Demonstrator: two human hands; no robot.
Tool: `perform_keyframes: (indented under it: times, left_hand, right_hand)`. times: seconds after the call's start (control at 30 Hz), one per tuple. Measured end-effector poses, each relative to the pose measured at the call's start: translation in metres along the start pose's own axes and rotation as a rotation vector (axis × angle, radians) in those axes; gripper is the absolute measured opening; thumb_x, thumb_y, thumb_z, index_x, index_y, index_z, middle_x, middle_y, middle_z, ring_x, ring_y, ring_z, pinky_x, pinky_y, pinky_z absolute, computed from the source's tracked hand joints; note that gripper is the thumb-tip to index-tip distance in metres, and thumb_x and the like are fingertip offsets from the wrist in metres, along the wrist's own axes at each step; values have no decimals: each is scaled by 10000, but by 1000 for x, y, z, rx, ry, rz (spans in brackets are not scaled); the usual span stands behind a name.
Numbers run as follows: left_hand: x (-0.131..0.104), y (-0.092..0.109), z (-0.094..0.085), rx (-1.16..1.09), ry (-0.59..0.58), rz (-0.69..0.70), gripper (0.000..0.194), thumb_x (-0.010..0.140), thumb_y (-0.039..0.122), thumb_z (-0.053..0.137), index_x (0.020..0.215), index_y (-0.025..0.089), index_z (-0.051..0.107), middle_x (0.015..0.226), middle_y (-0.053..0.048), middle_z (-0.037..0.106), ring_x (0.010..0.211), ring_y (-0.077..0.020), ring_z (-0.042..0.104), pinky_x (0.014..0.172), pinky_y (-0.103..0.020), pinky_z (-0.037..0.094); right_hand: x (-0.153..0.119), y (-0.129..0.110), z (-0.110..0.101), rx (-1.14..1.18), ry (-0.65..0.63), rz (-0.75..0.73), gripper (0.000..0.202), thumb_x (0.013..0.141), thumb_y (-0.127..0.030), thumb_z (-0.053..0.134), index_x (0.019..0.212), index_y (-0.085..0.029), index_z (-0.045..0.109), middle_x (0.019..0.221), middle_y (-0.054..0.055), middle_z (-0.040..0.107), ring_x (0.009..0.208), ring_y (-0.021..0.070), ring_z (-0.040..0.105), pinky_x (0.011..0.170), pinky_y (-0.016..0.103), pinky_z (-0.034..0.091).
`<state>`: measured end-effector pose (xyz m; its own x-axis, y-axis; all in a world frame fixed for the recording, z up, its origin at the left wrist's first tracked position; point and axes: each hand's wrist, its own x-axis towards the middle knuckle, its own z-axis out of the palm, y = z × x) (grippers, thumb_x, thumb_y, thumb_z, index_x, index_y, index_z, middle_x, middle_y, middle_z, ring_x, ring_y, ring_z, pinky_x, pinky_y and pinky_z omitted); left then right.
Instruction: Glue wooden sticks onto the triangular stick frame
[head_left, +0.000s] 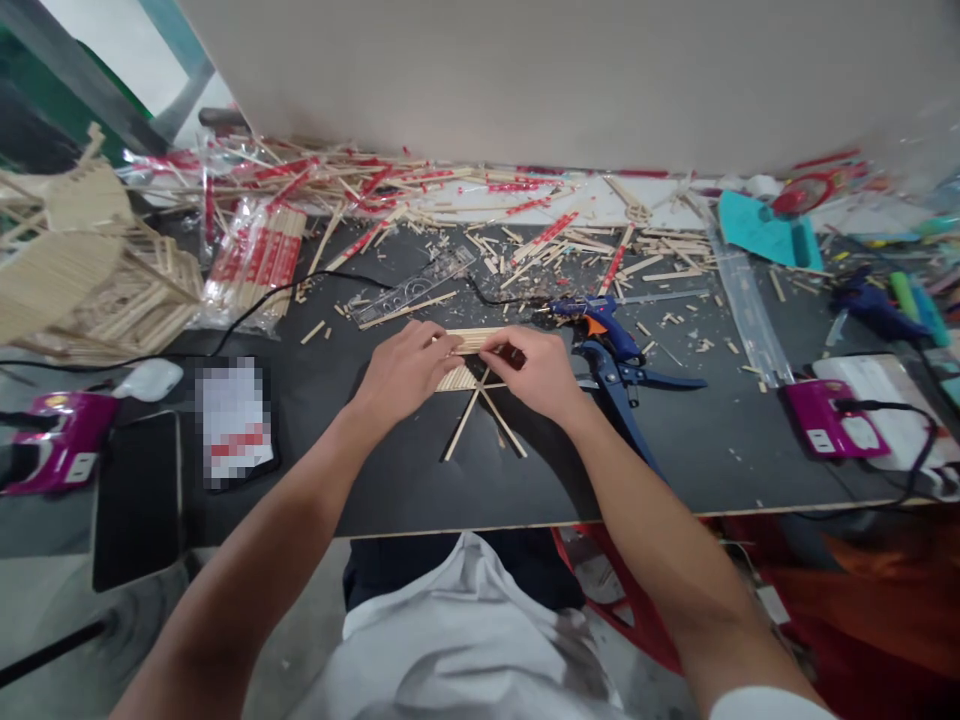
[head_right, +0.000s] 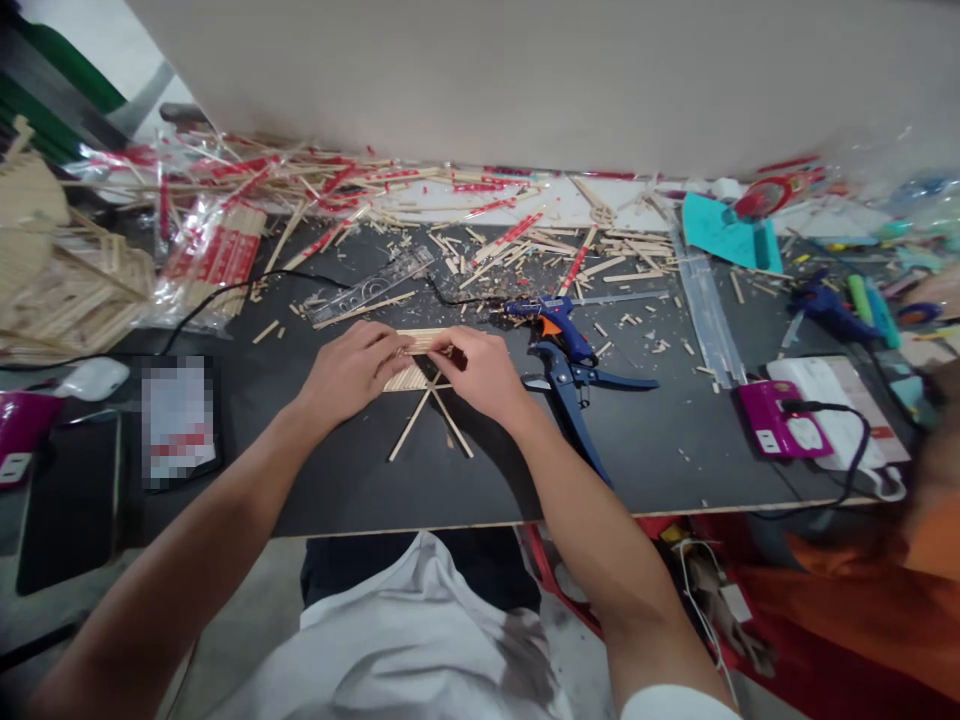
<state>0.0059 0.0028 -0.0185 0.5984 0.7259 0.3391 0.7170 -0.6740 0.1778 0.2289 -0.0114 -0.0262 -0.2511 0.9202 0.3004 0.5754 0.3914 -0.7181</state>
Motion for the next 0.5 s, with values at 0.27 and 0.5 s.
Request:
perform_keyframes:
  times: [0.27, 0.5]
  left_hand:
    - [1, -5, -2, 52, 20, -70, 337, 1061, 273, 432, 1011, 181, 753, 920, -98, 733, 902, -249, 638, 819, -378, 502]
    - [-3, -11, -9, 153, -13, -375, 239, 995, 261, 553, 1072, 152, 751, 1016, -146, 715, 1019, -323, 650, 846, -421, 517]
  right_hand:
    - [14, -13, -27, -102, 17, -68, 186, 969, -347, 603, 997, -220, 736, 1042, 78, 757, 875, 221, 680, 802, 370, 534]
    - [106, 68, -81, -549, -73, -20, 127, 904, -176, 653, 914, -172, 780, 882, 96, 727, 888, 265, 662, 907, 464, 481]
